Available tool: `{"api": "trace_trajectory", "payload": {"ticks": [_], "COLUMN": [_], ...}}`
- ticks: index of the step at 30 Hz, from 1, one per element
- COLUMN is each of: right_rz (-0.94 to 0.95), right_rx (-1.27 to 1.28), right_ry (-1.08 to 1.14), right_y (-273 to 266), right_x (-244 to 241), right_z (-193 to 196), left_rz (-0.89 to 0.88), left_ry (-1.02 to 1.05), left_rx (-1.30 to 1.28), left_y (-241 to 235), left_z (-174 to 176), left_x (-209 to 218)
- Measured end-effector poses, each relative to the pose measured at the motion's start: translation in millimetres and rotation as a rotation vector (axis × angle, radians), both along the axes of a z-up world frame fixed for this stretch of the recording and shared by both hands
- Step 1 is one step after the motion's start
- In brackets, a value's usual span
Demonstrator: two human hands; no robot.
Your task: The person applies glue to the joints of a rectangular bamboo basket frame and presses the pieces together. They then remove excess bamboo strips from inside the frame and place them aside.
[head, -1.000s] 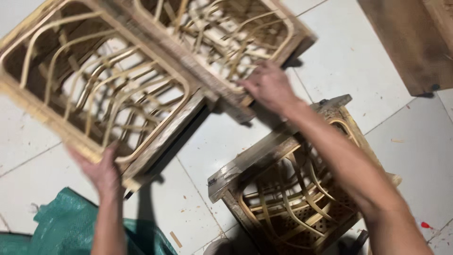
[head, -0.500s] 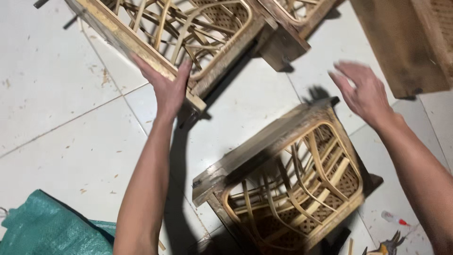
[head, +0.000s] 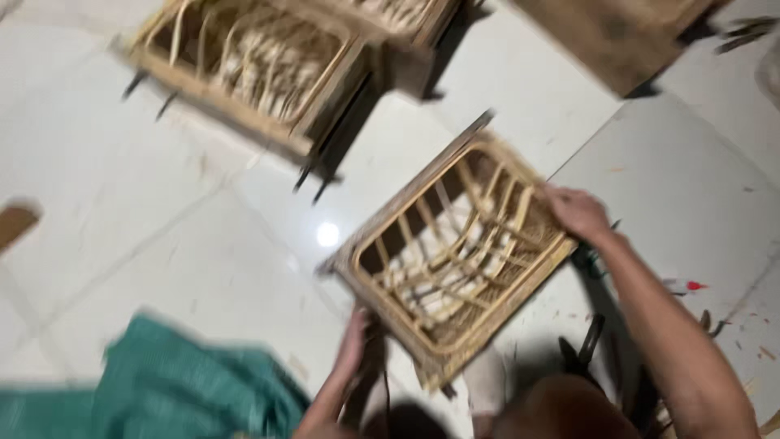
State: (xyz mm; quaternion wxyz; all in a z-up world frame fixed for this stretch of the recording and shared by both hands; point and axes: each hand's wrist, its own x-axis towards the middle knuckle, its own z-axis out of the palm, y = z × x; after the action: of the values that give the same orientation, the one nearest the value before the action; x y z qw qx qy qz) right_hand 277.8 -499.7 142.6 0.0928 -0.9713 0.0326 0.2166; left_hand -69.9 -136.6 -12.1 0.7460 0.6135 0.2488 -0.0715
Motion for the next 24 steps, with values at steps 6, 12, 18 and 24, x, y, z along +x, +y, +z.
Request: {"api": "trace_trajectory", "payload": {"ticks": [6, 12, 18, 24], "right_rz": [-0.072, 0.003, -0.022, 0.215], "right_rx": [0.076, 0.153, 0.172, 0.637], "right_ry": [-0.052, -0.056, 0.359, 0.616], "right_y": [-21.5, -24.0, 55.5, 181.0], "right_x": [-36.2, -90.8, -158.1, -214.8], "right_z": [-11.0, -30.7, -43.9, -38.1], "left_rz": [0.004, 0.204, 0.299, 0.256], "left_ry": [0.076, 0.169, 0.271, 0.209], "left_rx": [0.127, -0.073, -0.039, 0.203], "left_y": [-4.2, 70.1, 191.6, 327.2], "left_z": [4.1, 31.2, 20.8, 30.9], "left_x": [-1.3, 16.9, 16.9, 13.5]}}
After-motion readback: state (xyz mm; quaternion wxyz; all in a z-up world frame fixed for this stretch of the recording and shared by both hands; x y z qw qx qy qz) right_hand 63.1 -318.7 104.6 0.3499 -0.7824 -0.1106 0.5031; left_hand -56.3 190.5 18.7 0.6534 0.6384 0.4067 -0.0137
